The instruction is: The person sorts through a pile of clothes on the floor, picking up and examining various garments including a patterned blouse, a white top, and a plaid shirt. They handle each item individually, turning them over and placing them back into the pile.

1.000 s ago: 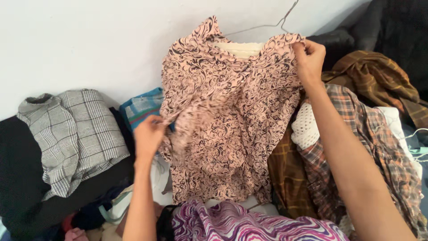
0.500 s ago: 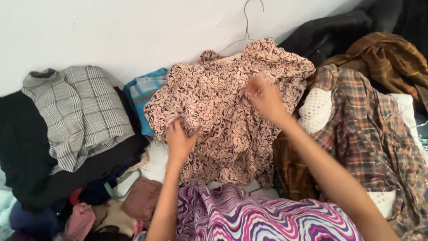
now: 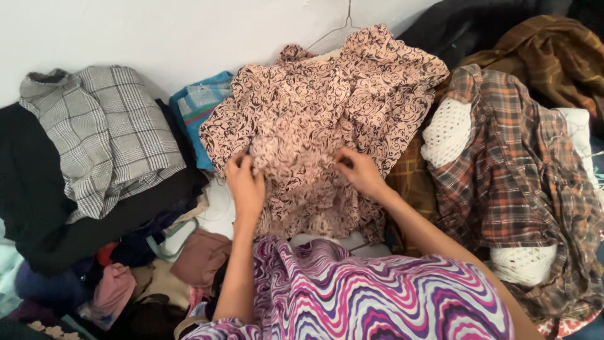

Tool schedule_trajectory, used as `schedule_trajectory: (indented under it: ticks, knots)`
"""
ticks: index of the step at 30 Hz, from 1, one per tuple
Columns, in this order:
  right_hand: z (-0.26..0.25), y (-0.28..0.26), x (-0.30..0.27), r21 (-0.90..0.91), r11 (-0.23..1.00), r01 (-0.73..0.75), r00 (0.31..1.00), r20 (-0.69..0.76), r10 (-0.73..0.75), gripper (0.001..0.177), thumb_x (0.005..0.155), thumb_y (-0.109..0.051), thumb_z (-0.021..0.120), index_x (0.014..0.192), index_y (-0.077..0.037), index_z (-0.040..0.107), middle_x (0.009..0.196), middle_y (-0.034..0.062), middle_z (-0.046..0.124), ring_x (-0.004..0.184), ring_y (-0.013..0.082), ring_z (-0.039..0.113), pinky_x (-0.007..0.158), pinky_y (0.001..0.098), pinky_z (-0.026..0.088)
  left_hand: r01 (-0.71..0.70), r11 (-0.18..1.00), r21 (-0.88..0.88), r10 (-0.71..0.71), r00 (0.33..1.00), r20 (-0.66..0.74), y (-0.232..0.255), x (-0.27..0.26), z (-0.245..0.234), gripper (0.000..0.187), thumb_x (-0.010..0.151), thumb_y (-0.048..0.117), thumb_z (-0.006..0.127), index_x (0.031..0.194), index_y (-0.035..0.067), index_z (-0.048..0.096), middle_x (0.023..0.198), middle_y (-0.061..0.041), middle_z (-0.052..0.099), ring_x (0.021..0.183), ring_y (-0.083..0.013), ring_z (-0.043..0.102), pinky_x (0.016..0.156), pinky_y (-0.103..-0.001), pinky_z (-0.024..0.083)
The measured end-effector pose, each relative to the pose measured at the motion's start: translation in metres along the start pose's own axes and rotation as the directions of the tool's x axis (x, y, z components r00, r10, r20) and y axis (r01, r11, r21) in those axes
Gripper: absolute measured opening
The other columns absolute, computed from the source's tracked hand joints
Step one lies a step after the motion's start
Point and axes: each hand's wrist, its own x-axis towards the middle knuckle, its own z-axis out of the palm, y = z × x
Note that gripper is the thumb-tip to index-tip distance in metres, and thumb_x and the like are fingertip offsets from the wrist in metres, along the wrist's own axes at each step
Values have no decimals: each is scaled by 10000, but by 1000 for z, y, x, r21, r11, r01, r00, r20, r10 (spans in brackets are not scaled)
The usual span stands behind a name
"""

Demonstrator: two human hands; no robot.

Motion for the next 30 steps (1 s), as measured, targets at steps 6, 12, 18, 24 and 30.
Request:
schedule_trajectory:
  ticks: [6, 12, 18, 24, 30]
  knots:
    - [-46, -24, 21, 373, 877, 303, 936, -288, -201, 212, 1051, -193, 621, 1024, -54, 462, 1025, 120, 700, 1007, 212, 674, 902, 360, 552, 347, 731, -588, -418, 909, 18, 31, 40, -33, 368, 1072, 256, 572, 1315, 11, 442, 1123, -167, 645, 1047, -327, 631, 977, -398, 479]
    - [-77, -92, 19, 341, 875, 344, 937, -188, -295, 178, 1054, -189, 627, 1034, -49, 519, 955, 72, 655, 922, 182, 638, 833, 331, 525, -206, 947, -246, 243, 961, 133, 108, 7, 10, 671, 757, 417, 831, 1176, -29, 555, 1169, -204, 555, 1129, -373, 509, 968, -486, 400]
    - [-99, -109, -13, -1, 920, 393, 884, -274, -378, 144, 1081, -176, 548, 1077, -40, 500, 898, 47, 628, 822, 138, 609, 754, 312, 483, -186, 948, -257, 257, 926, 277, 101, 18, 39, 280, 930, 252, 721, 1114, 53, 651, 1103, -157, 630, 1001, -328, 624, 859, -438, 509]
    - [-105, -60, 16, 418, 869, 264, 925, -366, -105, 145, 1131, -197, 553, 1127, -64, 493, 891, 10, 461, 843, 129, 381, 742, 284, 348, 411, 592, -693, 172, 776, 607, 99, 75, -1, 273, 1026, 260, 620, 914, 26, 536, 860, -88, 734, 766, -188, 736, 699, -383, 590]
    - [-93, -57, 24, 541, 800, 258, 951, -290, -110, 115, 1120, -198, 594, 1107, -91, 556, 983, -4, 562, 909, 80, 481, 831, 253, 434, 260, 914, -310, 57, 676, 735, 128, 79, -13, 471, 872, 458, 757, 934, 18, 599, 813, -145, 712, 742, -261, 714, 706, -443, 588]
